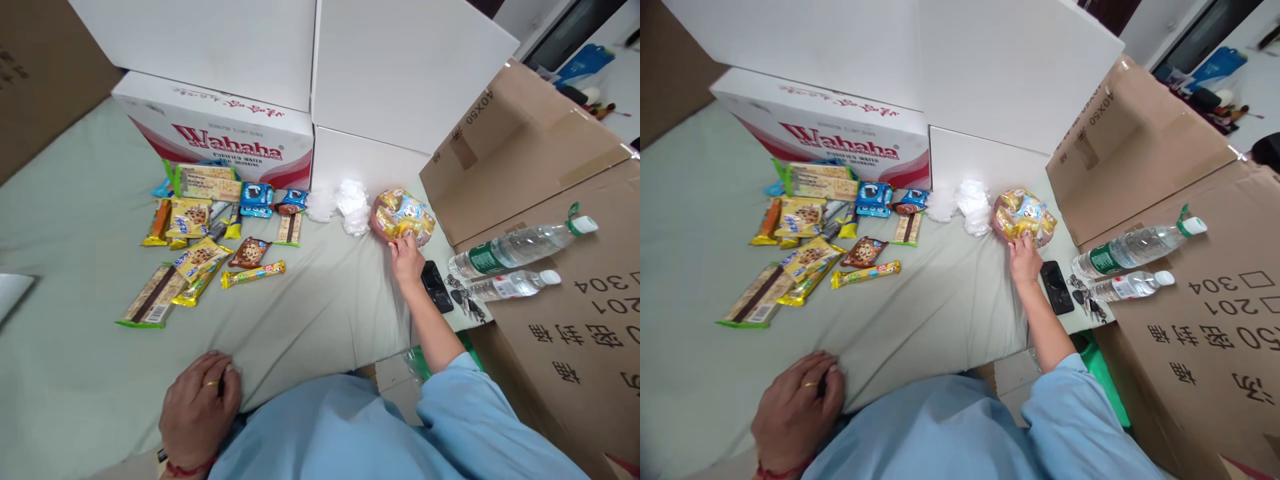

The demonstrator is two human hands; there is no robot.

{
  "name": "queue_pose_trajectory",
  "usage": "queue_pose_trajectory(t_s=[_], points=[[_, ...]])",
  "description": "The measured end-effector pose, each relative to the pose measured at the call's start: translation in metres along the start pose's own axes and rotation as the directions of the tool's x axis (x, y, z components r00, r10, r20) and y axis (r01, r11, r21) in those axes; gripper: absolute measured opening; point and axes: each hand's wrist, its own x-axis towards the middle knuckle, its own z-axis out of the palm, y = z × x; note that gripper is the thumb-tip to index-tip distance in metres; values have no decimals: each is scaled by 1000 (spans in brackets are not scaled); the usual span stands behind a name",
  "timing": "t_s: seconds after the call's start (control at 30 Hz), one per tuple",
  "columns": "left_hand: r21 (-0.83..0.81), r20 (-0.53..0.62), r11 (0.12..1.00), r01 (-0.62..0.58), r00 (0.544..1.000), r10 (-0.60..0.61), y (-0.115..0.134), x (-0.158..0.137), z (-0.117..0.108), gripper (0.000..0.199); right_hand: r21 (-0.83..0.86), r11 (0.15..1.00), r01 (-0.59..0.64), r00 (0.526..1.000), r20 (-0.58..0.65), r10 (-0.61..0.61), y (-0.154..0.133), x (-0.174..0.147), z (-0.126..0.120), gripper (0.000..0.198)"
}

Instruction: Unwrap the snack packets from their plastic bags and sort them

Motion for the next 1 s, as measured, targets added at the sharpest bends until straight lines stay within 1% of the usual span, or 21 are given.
queue_pose_trajectory(t_s=[0.1, 0.2, 0.3, 0.4, 0.53, 0.63, 0.73, 0.87, 1.0], points=[[-19, 7, 1000, -5, 1000, 5, -1, -1, 0, 19, 39, 999, 17, 998, -58, -15, 28, -3, 1, 34], [-22, 15, 1000, 6, 1000, -5, -3, -2, 2, 17, 72, 997, 23, 993, -116, -15, 59, 3, 5, 33], [-20, -3, 1000, 5, 1000, -6, -4, -4, 4, 15, 83, 996, -18, 992, -125, 28, 83, 26, 12, 29], [-16, -5, 1000, 3, 1000, -3, -6, -6, 6, 15, 102, 992, -67, 991, -109, 78, 98, 58, 20, 24], [-4, -14, 1000, 14, 1000, -14, -6, -7, 6, 17, 117, 990, -82, 990, -105, 94, 106, 99, 33, 18], [7, -11, 1000, 6, 1000, -5, -5, -6, 6, 16, 125, 988, -90, 989, -109, 104, 107, 123, 43, 14], [5, -1, 1000, -20, 1000, 20, -6, -5, 7, 16, 132, 986, -101, 987, -114, 116, 108, 142, 53, 11], [-13, 21, 1000, -10, 1000, 10, -8, -5, 7, 15, 130, 986, -108, 986, -115, 123, 108, 163, 64, 15], [-36, 48, 999, -34, 998, 36, -11, -6, 7, 12, 139, 986, -97, 985, -126, 115, 107, 187, 74, 15]])
